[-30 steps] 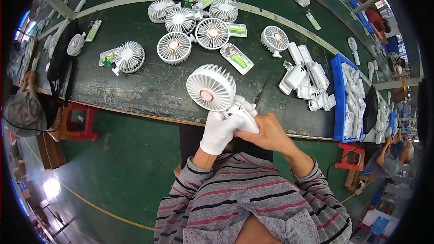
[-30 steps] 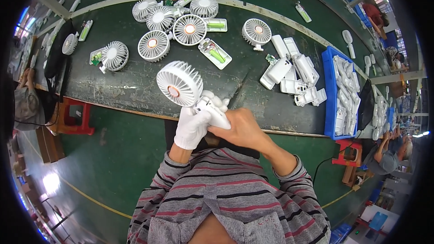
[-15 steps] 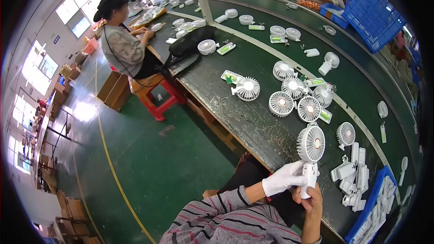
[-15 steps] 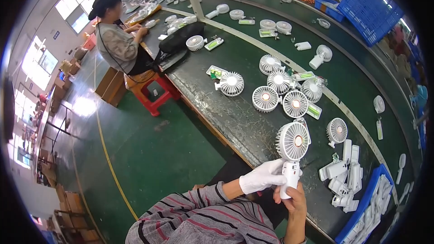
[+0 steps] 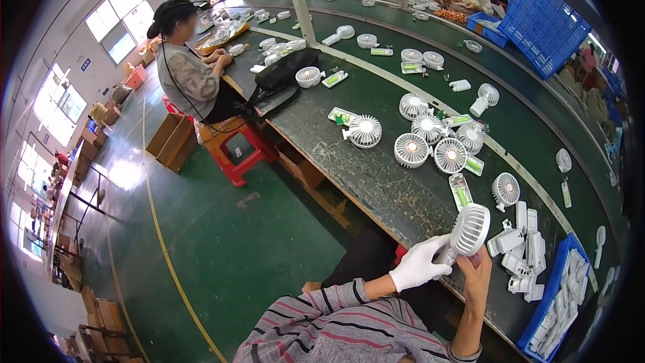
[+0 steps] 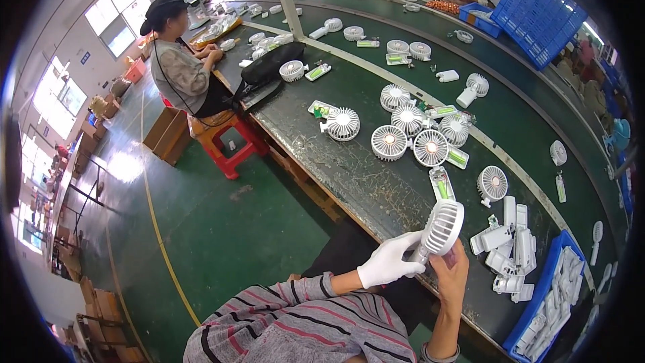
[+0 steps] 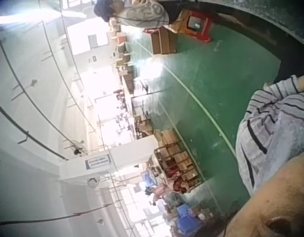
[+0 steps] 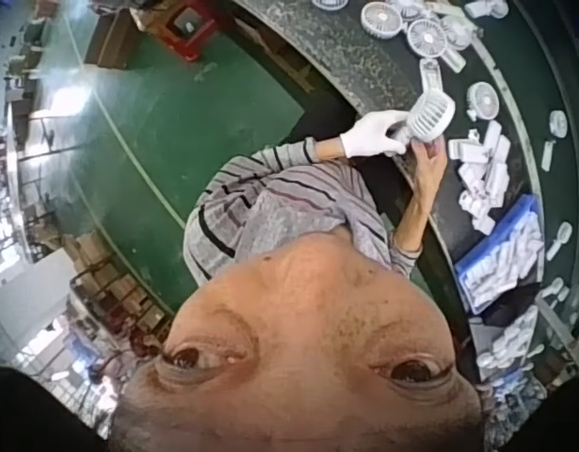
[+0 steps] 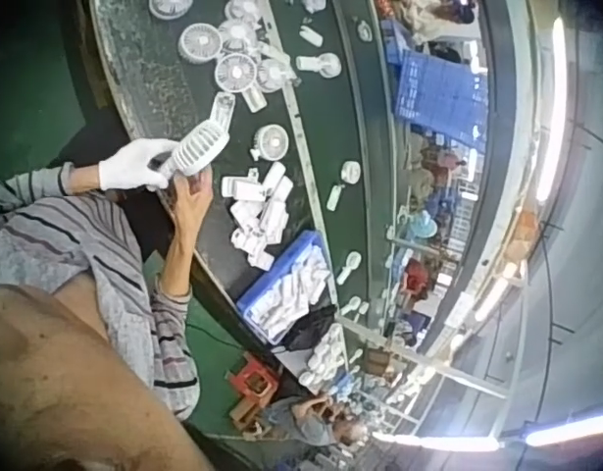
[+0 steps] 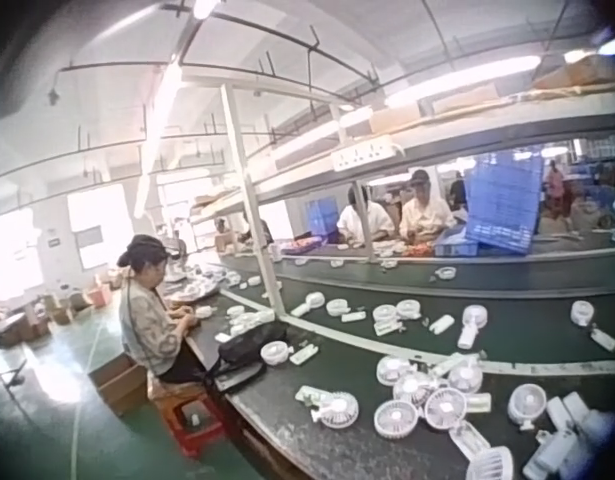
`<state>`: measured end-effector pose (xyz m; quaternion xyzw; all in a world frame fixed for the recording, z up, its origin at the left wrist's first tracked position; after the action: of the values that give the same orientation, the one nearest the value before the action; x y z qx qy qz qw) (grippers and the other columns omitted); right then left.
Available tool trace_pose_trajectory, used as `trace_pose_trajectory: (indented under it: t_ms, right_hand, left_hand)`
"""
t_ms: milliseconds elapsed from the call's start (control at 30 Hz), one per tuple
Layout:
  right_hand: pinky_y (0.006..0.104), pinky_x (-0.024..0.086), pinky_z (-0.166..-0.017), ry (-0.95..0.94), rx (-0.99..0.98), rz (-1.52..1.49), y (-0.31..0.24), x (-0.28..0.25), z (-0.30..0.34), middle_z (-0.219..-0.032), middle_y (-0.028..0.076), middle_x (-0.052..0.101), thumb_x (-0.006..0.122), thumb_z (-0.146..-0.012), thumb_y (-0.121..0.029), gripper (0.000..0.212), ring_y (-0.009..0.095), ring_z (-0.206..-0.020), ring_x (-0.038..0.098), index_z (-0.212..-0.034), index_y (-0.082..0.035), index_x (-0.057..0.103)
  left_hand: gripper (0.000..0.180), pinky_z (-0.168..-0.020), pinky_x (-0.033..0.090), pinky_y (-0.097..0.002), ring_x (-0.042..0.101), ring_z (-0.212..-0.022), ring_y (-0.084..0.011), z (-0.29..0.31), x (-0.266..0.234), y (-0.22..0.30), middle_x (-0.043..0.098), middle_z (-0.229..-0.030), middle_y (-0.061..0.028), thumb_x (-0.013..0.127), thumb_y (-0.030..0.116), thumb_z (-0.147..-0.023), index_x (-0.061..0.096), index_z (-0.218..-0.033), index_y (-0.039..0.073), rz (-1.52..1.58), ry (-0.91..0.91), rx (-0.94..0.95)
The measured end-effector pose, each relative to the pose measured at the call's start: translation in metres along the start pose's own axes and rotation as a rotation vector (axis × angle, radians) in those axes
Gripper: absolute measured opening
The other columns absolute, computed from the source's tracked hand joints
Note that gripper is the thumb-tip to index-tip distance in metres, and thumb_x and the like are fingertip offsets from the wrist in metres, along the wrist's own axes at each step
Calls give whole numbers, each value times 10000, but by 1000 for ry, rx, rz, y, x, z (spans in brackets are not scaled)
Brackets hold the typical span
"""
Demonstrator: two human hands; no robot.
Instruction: The person assembles portable fans by positioning circuit boards and batteries into handle casings, attaching fan heads, snapping handle covers on by hand, and placing the assembled units on the conveyor belt and work table.
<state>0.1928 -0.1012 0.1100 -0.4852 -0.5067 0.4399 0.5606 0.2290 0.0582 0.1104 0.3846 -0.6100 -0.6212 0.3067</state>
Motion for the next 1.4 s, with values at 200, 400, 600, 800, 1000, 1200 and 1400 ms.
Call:
trace_pose_trajectory:
  t_ms: [200, 400, 600, 800, 1000, 1200, 1400]
  right_hand:
    - [313, 450, -907, 27, 28, 138, -5, 4, -26, -1130, 90, 579, 647, -770, -45, 486, 166, -1026, 577, -1226, 27, 495]
    - [291, 478, -831, -36, 38, 480, -9, 7, -77, -1047, 95, 610, 596, -704, 8, 483, 166, -963, 597, -1178, 29, 506]
    - [330, 489, -773, -121, 3, 875, -28, 41, -105, -886, 189, 655, 555, -664, -15, 379, 267, -841, 653, -1036, 59, 567]
    - [305, 479, -826, -230, 28, 509, -14, 34, -108, -1075, 110, 604, 552, -709, 2, 606, 196, -943, 607, -1299, 32, 413]
    - [296, 492, -719, -239, 249, 642, -4, 31, -95, -1180, 156, 563, 672, -852, -169, 599, 194, -940, 573, -1362, -27, 394]
    - [294, 469, -653, -377, 125, 810, 13, 21, -87, -934, 115, 645, 718, -808, -183, 496, 167, -773, 573, -1205, 34, 515]
    - [306, 484, -719, -428, 126, 956, -15, 41, -60, -991, 122, 654, 762, -769, -209, 490, 177, -854, 595, -1159, 9, 563]
  left_hand:
    - [618, -900, 448, -361, 566, -1063, -346, -18, -11, -8, 566, -1152, -192, 689, 142, -710, 469, -1273, 13, -168, 87, 62]
    - [616, -892, 453, -364, 566, -1061, -345, -52, -27, -16, 567, -1156, -188, 691, 151, -716, 469, -1276, 17, -113, 124, 29]
    - [609, -872, 468, -361, 589, -1033, -340, -58, -36, -28, 586, -1138, -197, 673, 103, -689, 485, -1263, 19, -29, 246, -10]
    - [479, -636, 472, -264, 554, -681, -93, -53, -37, -37, 595, -772, -17, 642, 54, -757, 513, -1218, 30, 384, 233, 2]
    - [446, -778, 507, -282, 601, -898, -138, -48, -14, -76, 623, -1019, -64, 676, 84, -790, 521, -1204, 22, 914, 188, -58]
    - [433, -695, 533, -294, 623, -848, -157, -37, -6, -87, 624, -1001, -59, 672, 135, -837, 511, -1230, 53, 1211, 84, -156]
    - [356, -666, 539, -338, 626, -832, -197, -49, 17, -103, 624, -994, -73, 664, 110, -835, 548, -1169, 66, 1286, 48, -137]
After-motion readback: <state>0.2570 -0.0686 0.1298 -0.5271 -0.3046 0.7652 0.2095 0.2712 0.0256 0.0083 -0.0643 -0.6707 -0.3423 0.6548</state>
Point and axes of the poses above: each hand's wrist, its own z-axis away from the middle knuckle, its own x-axis out of the palm, y = z × x, the point moved 2 cm from there along -z, towards the middle knuckle
